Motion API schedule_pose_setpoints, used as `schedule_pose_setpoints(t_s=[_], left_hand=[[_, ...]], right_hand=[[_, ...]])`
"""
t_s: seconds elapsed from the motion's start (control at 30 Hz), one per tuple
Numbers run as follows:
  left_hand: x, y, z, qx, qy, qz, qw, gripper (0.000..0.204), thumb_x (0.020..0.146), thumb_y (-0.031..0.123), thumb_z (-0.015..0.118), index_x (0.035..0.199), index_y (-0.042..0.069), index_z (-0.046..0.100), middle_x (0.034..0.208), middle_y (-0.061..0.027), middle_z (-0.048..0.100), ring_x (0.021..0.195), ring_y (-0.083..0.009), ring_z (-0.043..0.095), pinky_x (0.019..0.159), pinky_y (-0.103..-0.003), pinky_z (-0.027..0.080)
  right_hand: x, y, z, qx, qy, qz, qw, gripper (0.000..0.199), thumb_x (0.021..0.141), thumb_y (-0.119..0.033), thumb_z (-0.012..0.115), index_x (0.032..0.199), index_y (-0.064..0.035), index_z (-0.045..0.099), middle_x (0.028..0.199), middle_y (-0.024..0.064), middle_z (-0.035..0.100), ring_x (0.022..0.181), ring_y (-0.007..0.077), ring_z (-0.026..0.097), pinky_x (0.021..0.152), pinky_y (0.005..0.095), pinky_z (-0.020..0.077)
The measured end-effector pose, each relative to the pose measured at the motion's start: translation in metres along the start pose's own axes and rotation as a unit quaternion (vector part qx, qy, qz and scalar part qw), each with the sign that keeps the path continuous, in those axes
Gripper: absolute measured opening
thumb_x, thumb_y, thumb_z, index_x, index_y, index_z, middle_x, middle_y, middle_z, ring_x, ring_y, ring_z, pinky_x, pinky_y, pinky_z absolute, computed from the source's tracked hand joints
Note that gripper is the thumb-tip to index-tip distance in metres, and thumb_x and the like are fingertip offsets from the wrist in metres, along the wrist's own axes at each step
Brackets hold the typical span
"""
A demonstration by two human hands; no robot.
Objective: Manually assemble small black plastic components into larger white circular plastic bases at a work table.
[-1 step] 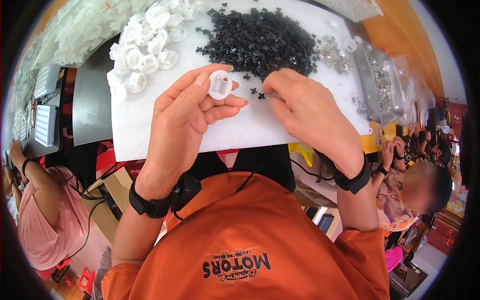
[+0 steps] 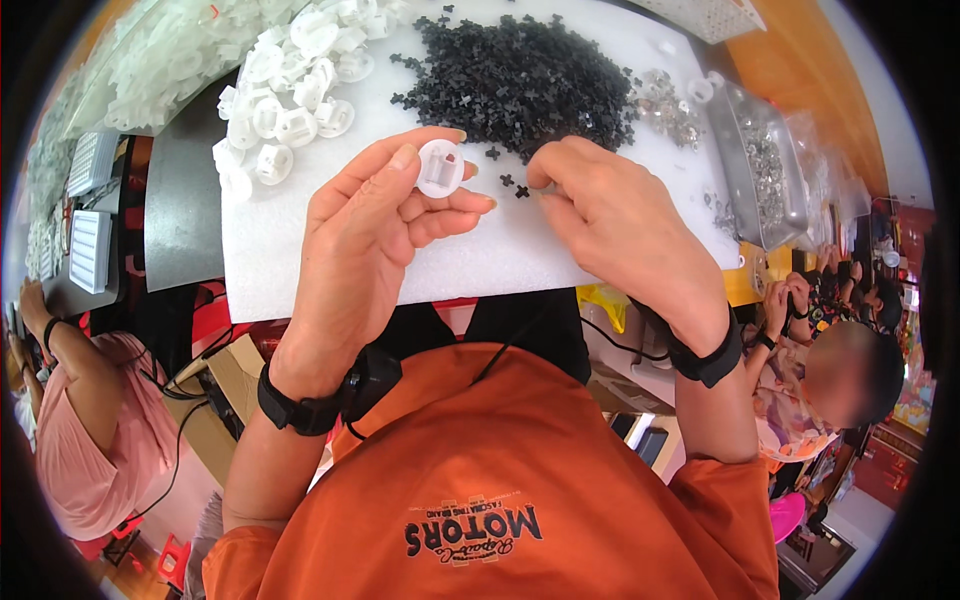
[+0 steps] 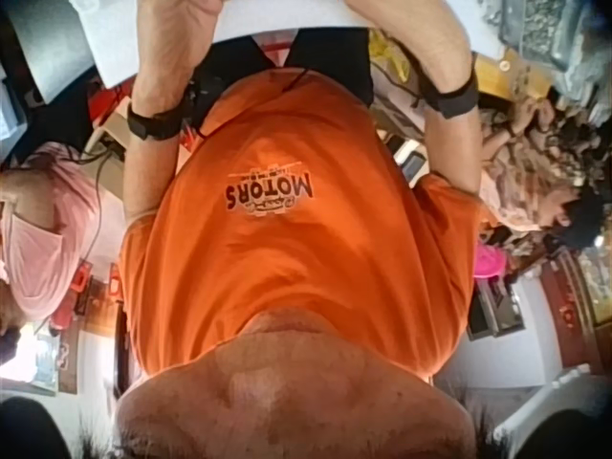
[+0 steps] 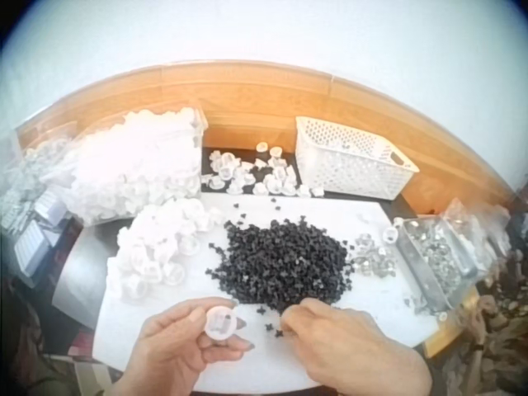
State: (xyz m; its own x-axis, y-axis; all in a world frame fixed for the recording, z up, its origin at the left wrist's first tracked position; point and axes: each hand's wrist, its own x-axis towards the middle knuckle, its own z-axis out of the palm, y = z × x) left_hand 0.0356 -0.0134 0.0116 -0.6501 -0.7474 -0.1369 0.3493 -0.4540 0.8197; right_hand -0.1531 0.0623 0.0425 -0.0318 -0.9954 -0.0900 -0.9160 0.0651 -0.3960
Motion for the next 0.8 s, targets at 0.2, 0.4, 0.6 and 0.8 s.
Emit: schedule_pose_setpoints(t_s=[0.2, 0.4, 0.6, 0.8], left_hand=[[0.003, -0.001, 0.000, 0.023, 0.004, 0.009, 1.000, 0.037, 0.099, 0.019, 0.040, 0.121, -0.010, 0.049, 0.106, -0.0200, 0.062, 0.089, -0.0228, 0.067, 0.076, -0.027, 0.056], [0.004, -0.002, 0.002, 0.003, 0.005, 0.005, 1.000, 0.032, 0.097, 0.019, 0.047, 0.116, -0.005, 0.056, 0.098, -0.0130, 0.064, 0.083, -0.0219, 0.068, 0.075, -0.030, 0.055], [0.003, -0.007, -0.001, 0.008, 0.016, 0.004, 1.000, 0.032, 0.097, 0.020, 0.047, 0.115, -0.005, 0.057, 0.097, -0.0132, 0.064, 0.080, -0.0200, 0.067, 0.072, -0.029, 0.055], [0.006, -0.009, -0.006, -0.003, 0.017, 0.011, 1.000, 0.033, 0.098, 0.022, 0.048, 0.113, -0.005, 0.059, 0.092, -0.0129, 0.065, 0.074, -0.0174, 0.064, 0.067, -0.028, 0.053]], right_hand=[[0.000, 0.000, 0.002, 0.011, 0.009, -0.004, 1.000, 0.010, 0.083, -0.006, 0.052, 0.093, -0.0034, 0.054, 0.089, 0.0131, 0.057, 0.080, 0.0356, 0.057, 0.068, 0.0417, 0.0440], [-0.002, -0.001, 0.008, -0.013, 0.023, -0.034, 0.999, 0.009, 0.082, -0.004, 0.054, 0.090, -0.0012, 0.055, 0.087, 0.0130, 0.057, 0.077, 0.0353, 0.060, 0.064, 0.0422, 0.0470], [-0.004, -0.002, 0.015, -0.017, 0.058, -0.061, 0.996, 0.009, 0.079, -0.001, 0.053, 0.087, 0.0018, 0.055, 0.084, 0.0140, 0.058, 0.071, 0.0339, 0.062, 0.059, 0.0415, 0.0498], [-0.001, -0.004, 0.018, -0.030, 0.074, -0.071, 0.994, 0.008, 0.076, 0.001, 0.053, 0.084, 0.0024, 0.053, 0.083, 0.0151, 0.057, 0.067, 0.0347, 0.062, 0.057, 0.0430, 0.0501]])
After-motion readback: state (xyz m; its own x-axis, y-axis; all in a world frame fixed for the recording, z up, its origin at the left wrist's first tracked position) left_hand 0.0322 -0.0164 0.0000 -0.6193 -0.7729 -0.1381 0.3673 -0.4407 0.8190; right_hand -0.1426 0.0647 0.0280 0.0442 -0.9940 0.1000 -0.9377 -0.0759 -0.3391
